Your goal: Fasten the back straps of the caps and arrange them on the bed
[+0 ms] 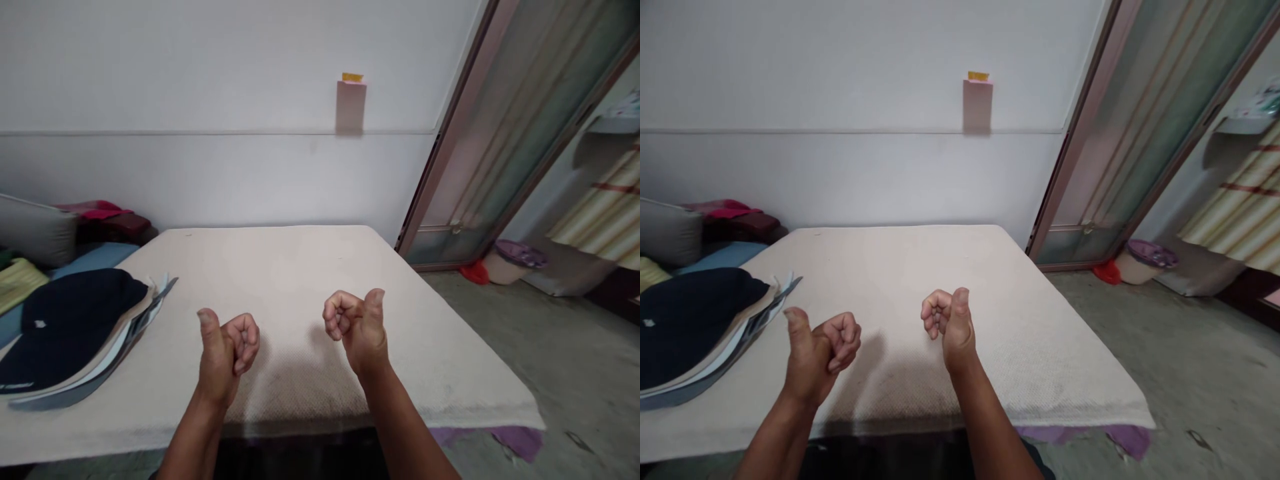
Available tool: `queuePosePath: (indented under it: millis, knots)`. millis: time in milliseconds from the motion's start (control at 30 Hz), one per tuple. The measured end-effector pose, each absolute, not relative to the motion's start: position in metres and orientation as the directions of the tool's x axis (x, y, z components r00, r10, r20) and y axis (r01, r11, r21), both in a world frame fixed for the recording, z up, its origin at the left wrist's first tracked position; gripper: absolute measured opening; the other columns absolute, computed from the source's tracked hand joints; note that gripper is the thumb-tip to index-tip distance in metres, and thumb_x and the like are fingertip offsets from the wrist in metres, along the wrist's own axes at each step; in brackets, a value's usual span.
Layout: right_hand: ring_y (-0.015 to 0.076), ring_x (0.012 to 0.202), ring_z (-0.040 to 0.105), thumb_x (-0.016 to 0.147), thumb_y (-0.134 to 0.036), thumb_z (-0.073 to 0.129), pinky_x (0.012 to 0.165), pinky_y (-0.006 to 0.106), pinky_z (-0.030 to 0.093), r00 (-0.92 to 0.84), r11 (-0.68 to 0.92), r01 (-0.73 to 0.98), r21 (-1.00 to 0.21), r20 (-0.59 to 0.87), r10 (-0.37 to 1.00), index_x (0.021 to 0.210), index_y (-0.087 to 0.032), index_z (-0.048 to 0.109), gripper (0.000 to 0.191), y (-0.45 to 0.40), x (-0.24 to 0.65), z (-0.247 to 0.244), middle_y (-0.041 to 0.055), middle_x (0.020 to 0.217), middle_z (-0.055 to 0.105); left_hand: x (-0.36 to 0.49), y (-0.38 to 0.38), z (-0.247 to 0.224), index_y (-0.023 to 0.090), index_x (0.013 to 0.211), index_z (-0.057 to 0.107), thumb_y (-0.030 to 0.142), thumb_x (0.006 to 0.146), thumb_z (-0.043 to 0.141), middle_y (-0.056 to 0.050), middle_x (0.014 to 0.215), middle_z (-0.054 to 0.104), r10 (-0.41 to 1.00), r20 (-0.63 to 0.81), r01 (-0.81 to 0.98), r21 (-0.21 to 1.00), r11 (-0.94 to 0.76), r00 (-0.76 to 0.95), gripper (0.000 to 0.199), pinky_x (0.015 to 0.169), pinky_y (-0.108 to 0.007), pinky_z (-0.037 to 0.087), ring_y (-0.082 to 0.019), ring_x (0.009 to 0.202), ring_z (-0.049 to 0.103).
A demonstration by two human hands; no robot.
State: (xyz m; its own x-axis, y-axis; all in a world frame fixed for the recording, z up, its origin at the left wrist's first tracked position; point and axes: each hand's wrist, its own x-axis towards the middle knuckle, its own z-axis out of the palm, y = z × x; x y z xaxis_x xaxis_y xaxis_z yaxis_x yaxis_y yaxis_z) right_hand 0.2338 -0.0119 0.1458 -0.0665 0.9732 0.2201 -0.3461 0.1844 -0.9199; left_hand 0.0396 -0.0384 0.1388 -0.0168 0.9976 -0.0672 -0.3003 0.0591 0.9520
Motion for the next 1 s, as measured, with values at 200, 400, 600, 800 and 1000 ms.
queuePosePath:
  millis: [200,400,600,800,1000]
  knots:
    - [0.0089,0.042,0.034,0.076,-0.079,0.012,0.045,0.024,0.024,-0.098,0.178,-0.271,-0.946,0.212,0.972,0.061,-0.016,0.054,0.077,-0.005,0.230,0.131,-0.0006,0.048,0.042,0.038,-0.036,0.127,0.017,0.054,0.046,0.082,0.069,0.007,0.005,0.037,0.031,0.997,-0.069,-0.318,0.946,0.057,-0.026,0.077,0.039,-0.022,0.008,-0.006,0.035,0.015]
    - [0.0093,0.042,0.035,0.077,-0.078,0.014,0.045,0.025,0.025,-0.099,0.147,-0.189,-0.971,0.167,0.981,0.061,-0.016,0.054,0.075,0.010,0.229,0.106,-0.0006,0.047,0.042,0.030,-0.030,0.112,0.018,0.053,0.045,0.080,0.072,0.010,0.007,0.037,0.028,0.995,-0.087,-0.321,0.945,0.068,-0.047,0.074,0.039,-0.022,0.007,-0.006,0.035,0.013]
    - [0.0094,0.041,0.037,0.080,-0.073,0.021,0.044,0.024,0.028,-0.093,0.057,-0.125,-0.991,0.069,0.993,0.061,-0.017,0.053,0.067,0.025,0.222,0.087,-0.0008,0.048,0.044,0.024,-0.022,0.096,0.018,0.054,0.045,0.073,0.079,0.019,0.006,0.037,0.030,0.986,-0.127,-0.305,0.948,0.089,-0.107,0.066,0.037,-0.020,0.009,-0.006,0.034,0.016]
    - [0.0117,0.050,0.047,0.078,-0.025,0.041,0.048,0.023,0.032,-0.217,-0.087,0.321,-0.943,-0.162,0.963,0.067,-0.018,0.052,0.017,0.033,0.213,0.055,0.0005,0.059,0.053,0.007,-0.011,0.061,0.015,0.059,0.052,0.036,0.075,0.058,0.005,0.041,0.044,0.928,-0.214,-0.285,0.950,0.126,-0.305,0.027,0.033,-0.017,0.017,-0.005,0.032,0.029]
    - [0.0122,0.057,0.050,0.069,-0.010,0.036,0.055,0.024,0.031,-0.362,0.145,0.582,-0.800,-0.095,0.927,0.064,-0.019,0.049,0.017,0.031,0.209,0.027,0.0006,0.063,0.057,-0.037,-0.012,0.048,0.014,0.080,0.057,0.017,0.064,0.060,0.002,0.061,0.058,0.804,-0.215,-0.394,0.919,-0.026,-0.554,0.017,0.037,-0.016,0.029,-0.006,0.041,0.043]
